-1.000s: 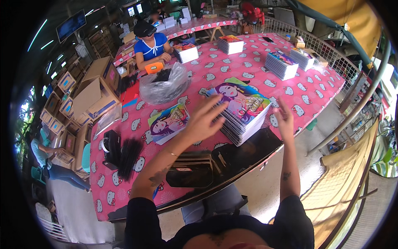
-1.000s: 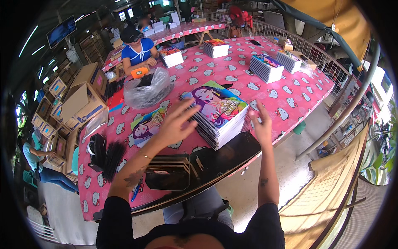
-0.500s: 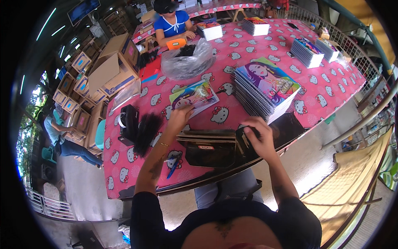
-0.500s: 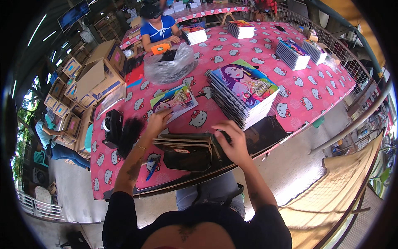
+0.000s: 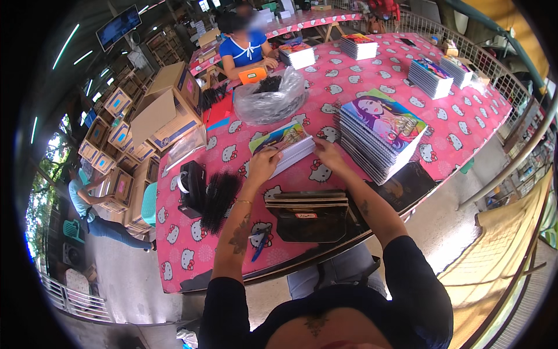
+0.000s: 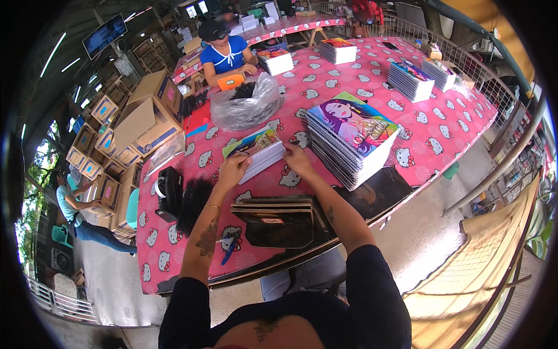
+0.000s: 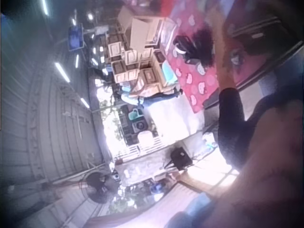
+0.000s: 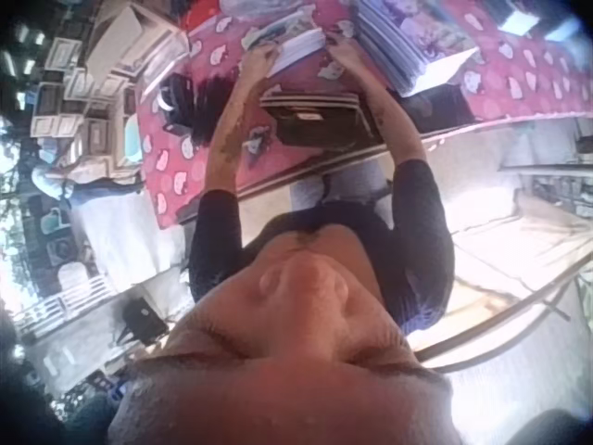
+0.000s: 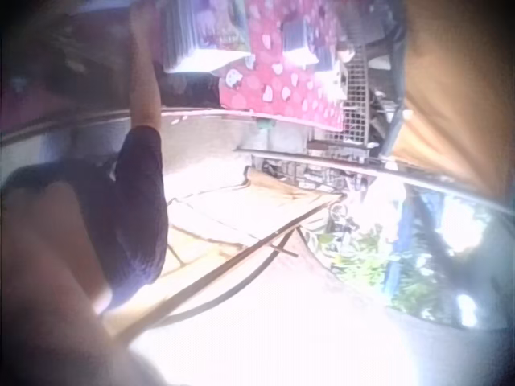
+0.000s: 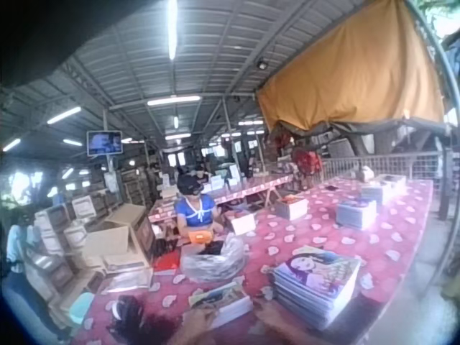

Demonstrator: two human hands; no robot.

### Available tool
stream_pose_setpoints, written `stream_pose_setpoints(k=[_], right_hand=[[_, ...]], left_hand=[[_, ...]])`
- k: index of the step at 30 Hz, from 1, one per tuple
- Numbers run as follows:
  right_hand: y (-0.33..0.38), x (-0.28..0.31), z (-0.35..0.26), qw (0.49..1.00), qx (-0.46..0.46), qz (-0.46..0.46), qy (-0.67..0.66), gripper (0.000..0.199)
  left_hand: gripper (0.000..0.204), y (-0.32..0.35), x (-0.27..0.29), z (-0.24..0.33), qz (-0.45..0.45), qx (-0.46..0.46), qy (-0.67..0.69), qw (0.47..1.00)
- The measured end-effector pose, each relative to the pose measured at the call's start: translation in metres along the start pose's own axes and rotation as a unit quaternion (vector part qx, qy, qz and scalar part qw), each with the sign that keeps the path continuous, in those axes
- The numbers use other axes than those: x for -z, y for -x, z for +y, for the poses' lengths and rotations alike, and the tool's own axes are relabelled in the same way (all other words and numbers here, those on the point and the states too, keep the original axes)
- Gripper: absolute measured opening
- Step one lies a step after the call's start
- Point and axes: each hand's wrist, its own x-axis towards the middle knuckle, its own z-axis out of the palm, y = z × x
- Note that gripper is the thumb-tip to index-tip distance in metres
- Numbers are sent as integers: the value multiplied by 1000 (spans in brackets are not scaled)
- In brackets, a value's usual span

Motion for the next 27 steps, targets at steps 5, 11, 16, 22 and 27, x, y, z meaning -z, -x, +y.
stream_pose_setpoints(k=[5,11,16,22,27], right_hand=[[-4,-10,-1,997,33,29,63,45],[-16,-12,-10,977,86,85,176,43],[-19,-15,-1,981,90,90,147,44],[-19,-16,-14,953,160,121,226,41],[-48,-13,-44,999,10,-48,2,45]], left_hand=[[27,-3,-4,-5,17,44,-11,999],[29,-14,-6,-6,-9,79,-8,997],[29,-17,-10,-8,16,61,-23,998],[30,-14,-13,-12,37,70,-18,997],[24,-10,-11,-2,93,17,-16,995]])
